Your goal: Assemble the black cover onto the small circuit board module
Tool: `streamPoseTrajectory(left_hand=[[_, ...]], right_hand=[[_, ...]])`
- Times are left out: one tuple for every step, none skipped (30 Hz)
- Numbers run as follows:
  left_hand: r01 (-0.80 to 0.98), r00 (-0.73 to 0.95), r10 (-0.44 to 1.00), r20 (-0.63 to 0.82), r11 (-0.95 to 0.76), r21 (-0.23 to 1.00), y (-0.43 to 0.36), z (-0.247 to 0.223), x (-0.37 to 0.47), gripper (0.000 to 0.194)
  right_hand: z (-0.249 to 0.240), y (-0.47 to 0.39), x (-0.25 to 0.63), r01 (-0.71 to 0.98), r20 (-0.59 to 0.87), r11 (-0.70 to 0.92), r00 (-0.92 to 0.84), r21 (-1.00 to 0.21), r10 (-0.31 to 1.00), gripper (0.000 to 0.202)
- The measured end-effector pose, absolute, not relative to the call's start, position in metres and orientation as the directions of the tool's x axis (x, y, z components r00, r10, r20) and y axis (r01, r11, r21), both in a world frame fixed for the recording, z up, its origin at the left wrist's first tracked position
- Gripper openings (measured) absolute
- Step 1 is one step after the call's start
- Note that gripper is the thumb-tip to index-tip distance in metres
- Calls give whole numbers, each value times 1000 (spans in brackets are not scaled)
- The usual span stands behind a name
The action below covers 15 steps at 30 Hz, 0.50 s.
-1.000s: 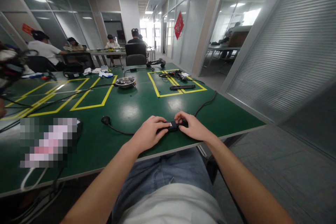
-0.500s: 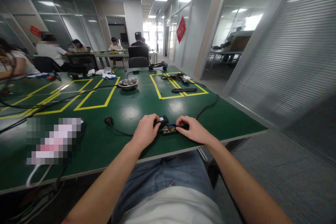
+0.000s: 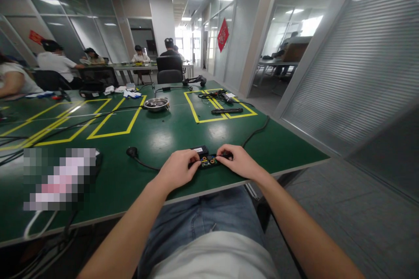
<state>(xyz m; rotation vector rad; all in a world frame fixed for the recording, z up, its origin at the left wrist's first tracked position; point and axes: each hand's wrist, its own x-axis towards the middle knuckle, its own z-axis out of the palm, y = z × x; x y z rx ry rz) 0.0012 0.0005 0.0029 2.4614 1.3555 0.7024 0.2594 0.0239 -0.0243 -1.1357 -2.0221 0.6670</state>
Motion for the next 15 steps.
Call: streamPoseTrajectory(left_hand=[[719,441,844,306,-536,442,1,3,2,10],[714,429,844,321,-534,452,1,3,2,10],[709,418,845,334,-534,461,1,4,2,10],[708,411,845,342,-532,465,1,4,2,10],[710,407,846,344,-530,464,0,4,2,10],[714,406,848,341,-527,461,0,4,2,10],[719,406,850,336,-523,457,0,4,2,10],[723,406,852,331,-521,453,0,5,1,10],[726,408,851,330,-522,448,0,5,1,10],[725,413,848,332,-527,443,0,5,0,11],[723,420,843,336,-535,438,0,5,0,13],[721,428,838,338,-543,431,1,5,-1,15],[721,435,835,337,-548,425,1,5,-1,16],[724,440,834,333,-549,419,1,5,-2,17],[730,440,838,324,-544,415,2,5,-2,17]], right_hand=[[-24,24,260,505,340,485,-355,-714,871,12],[-24,23,260,504,350,491,-352,-711,868,12],[-23,23,260,501,358,496,-349,-710,866,13],[-23,23,260,497,364,499,-347,-710,864,13],[-24,23,260,493,368,500,-345,-712,863,14],[-24,24,260,490,369,501,-344,-714,863,13],[-24,24,260,486,370,501,-344,-716,863,13],[-24,24,260,484,371,501,-344,-718,863,13],[-25,25,260,481,372,501,-342,-719,863,13],[-25,25,260,480,374,501,-341,-720,863,13],[-25,25,260,481,374,502,-341,-719,862,13],[-25,25,261,484,371,502,-344,-717,862,13],[-25,26,261,489,367,502,-349,-713,862,13],[-25,26,261,500,366,505,-354,-704,861,12],[-25,26,262,516,369,510,-357,-688,858,12]])
